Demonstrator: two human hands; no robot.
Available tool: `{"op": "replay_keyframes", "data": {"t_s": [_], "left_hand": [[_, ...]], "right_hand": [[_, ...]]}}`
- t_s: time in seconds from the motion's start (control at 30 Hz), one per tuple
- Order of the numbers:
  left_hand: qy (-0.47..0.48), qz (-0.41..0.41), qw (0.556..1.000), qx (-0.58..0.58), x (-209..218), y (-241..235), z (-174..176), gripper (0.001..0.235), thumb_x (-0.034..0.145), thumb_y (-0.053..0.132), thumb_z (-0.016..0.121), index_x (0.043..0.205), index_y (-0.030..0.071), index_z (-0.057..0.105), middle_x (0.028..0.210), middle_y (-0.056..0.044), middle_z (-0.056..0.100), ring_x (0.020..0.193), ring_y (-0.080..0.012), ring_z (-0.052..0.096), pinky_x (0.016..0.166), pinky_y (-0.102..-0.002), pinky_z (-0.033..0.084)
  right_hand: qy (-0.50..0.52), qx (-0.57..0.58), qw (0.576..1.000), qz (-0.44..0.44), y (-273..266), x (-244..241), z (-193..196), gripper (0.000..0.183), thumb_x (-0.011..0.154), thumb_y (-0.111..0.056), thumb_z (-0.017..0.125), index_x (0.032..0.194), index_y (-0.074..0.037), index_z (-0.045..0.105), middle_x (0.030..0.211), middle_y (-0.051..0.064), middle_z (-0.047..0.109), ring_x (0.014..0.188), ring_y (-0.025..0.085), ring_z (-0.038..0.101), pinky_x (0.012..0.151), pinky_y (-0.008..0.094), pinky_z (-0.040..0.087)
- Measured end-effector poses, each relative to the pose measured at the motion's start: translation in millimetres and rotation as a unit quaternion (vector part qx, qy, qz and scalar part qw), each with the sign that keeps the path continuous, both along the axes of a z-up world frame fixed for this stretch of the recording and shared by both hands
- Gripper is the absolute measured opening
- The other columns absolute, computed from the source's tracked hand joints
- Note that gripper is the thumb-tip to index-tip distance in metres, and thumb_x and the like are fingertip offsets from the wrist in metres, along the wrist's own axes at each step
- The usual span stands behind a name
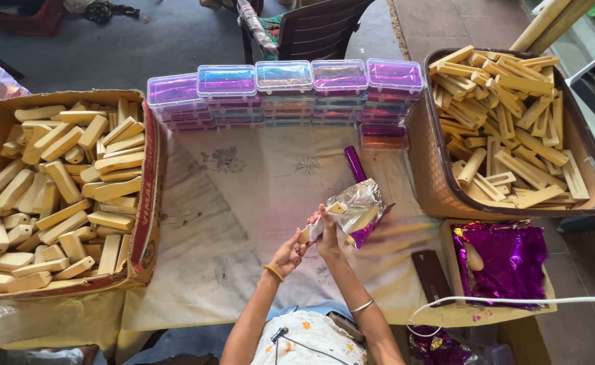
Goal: The person sits at a table and wipes small wooden blocks with a white cloth. They pick up blocks from a cardboard box, wipe them thoroughly, and place them into a basket. The person also handles a plastic container and rolls of metallic foil during the process.
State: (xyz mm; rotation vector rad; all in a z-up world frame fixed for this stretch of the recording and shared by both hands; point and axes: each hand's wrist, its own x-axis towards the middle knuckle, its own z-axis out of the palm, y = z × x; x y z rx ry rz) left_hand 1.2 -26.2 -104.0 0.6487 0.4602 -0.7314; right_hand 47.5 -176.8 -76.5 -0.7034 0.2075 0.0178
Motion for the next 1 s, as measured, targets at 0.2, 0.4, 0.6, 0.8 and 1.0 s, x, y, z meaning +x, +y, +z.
{"op": "replay_keyframes", "data": {"t_s": [0.2, 0.4, 0.6, 0.8, 1.0], "left_hand": [[0.009, 0.011, 1.000, -0.025, 5, 27, -49, 0.038, 0.096, 0.046, 0.068, 0.117, 0.015, 0.062, 0.106, -0.015, 0.076, 0.059, -0.0003, 0.062, 0.041, -0.011, 0.041], [-0.052, -0.058, 0.996, 0.031, 1, 0, -19, 0.048, 0.095, 0.055, 0.064, 0.118, 0.012, 0.068, 0.102, -0.013, 0.081, 0.047, 0.0056, 0.043, 0.040, -0.010, 0.034], [-0.105, -0.120, 0.960, 0.229, 1, 30, -3, 0.067, 0.091, 0.071, 0.053, 0.099, 0.008, 0.074, 0.087, -0.004, 0.080, 0.048, 0.0027, 0.049, 0.040, -0.014, 0.029], [-0.024, -0.174, 0.977, 0.123, -9, 28, -43, 0.059, 0.094, 0.072, 0.057, 0.080, 0.014, 0.061, 0.075, 0.002, 0.069, 0.041, 0.0023, 0.035, 0.036, -0.016, 0.024], [-0.058, -0.149, 0.982, 0.103, -6, 33, -28, 0.060, 0.095, 0.072, 0.056, 0.082, 0.014, 0.059, 0.072, 0.007, 0.060, 0.045, 0.0019, 0.037, 0.038, -0.016, 0.027]], "right_hand": [[0.015, 0.018, 0.998, -0.065, -25, 11, -4, 0.037, 0.094, -0.038, 0.078, 0.082, -0.015, 0.051, 0.070, -0.001, 0.053, 0.068, 0.014, 0.057, 0.075, 0.034, 0.052], [0.027, -0.046, 0.998, -0.038, 13, -8, 2, 0.023, 0.087, -0.028, 0.077, 0.098, -0.014, 0.063, 0.067, -0.003, 0.053, 0.063, 0.011, 0.054, 0.070, 0.032, 0.052], [0.021, -0.056, 0.996, -0.068, -10, 9, -12, 0.025, 0.086, -0.022, 0.079, 0.102, -0.011, 0.062, 0.072, -0.003, 0.056, 0.066, 0.011, 0.057, 0.073, 0.031, 0.054], [0.050, -0.088, 0.994, -0.041, 17, -15, 11, 0.027, 0.081, -0.026, 0.078, 0.102, -0.013, 0.067, 0.071, -0.006, 0.058, 0.065, 0.010, 0.058, 0.065, 0.027, 0.050], [0.033, -0.173, 0.984, -0.019, 22, -16, 8, 0.032, 0.085, -0.026, 0.084, 0.098, -0.010, 0.059, 0.078, 0.001, 0.063, 0.066, 0.015, 0.062, 0.058, 0.030, 0.049]]}}
